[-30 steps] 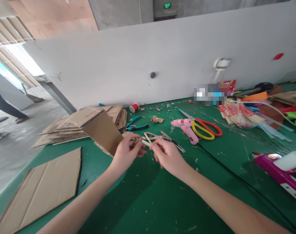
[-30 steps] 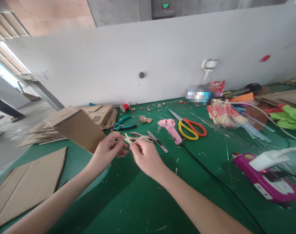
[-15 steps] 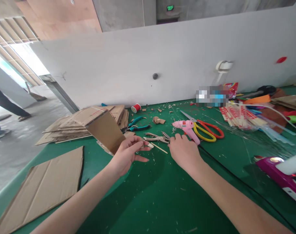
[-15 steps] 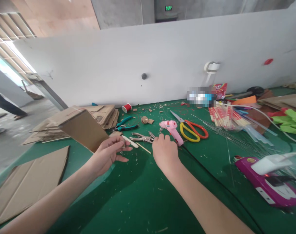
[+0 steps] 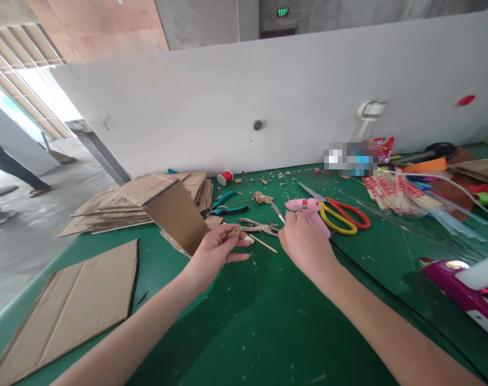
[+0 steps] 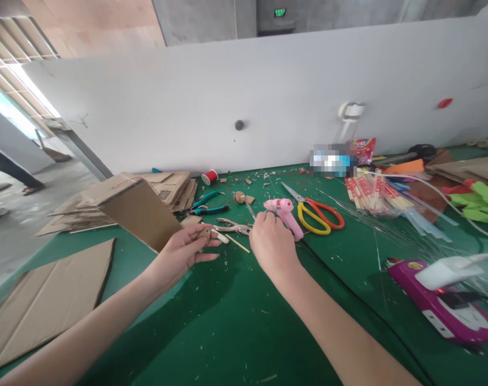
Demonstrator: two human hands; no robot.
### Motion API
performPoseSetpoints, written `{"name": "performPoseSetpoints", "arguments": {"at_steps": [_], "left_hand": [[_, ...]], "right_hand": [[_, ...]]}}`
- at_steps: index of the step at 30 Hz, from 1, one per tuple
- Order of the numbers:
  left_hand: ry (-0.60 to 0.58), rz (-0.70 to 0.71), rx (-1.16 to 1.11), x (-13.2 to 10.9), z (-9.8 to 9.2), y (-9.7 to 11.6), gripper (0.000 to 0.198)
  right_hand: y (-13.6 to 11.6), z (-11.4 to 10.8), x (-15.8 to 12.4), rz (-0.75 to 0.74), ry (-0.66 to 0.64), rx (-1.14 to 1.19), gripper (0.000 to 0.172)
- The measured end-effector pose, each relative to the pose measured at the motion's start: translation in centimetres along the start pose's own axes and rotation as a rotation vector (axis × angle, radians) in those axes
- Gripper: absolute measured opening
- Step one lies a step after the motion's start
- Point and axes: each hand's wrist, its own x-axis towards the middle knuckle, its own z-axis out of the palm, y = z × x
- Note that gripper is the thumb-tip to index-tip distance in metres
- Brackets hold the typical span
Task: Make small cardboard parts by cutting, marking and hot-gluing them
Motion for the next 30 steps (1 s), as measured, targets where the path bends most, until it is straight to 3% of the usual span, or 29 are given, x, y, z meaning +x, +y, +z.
{"name": "performPoseSetpoints", "arguments": {"at_steps": [2, 8, 21, 27, 30], "left_hand": [[0.030, 0.016, 0.014, 0.1, -0.1, -0.1, 0.025], [0.134, 0.077, 0.122, 0.5, -0.2, -0.1, 0.023], [0.128, 0.188, 0.273, 0.7, -0.6, -0.4, 0.028], [0.140, 0.320, 0.606, 1.0, -1.6, -1.5, 0.030], [0.142, 0.384, 0.778, 0.9, -1.9, -1.7, 0.032]], "right_hand": [[-0.3, -0.3, -0.1, -0.059, 0.064, 0.127, 0.022], [-1.3, -0.9, -1.1, -0.310, 0.008, 0.235, 0.025], [-1.6, -0.8, -1.3, -0.335, 0.011, 0.197, 0.021], [-2.0, -1.2, -1.5, -0.299, -0.067, 0.289, 0.020], [-2.1, -1.5, -1.6, -0.229, -0.115, 0.484, 0.017]]}}
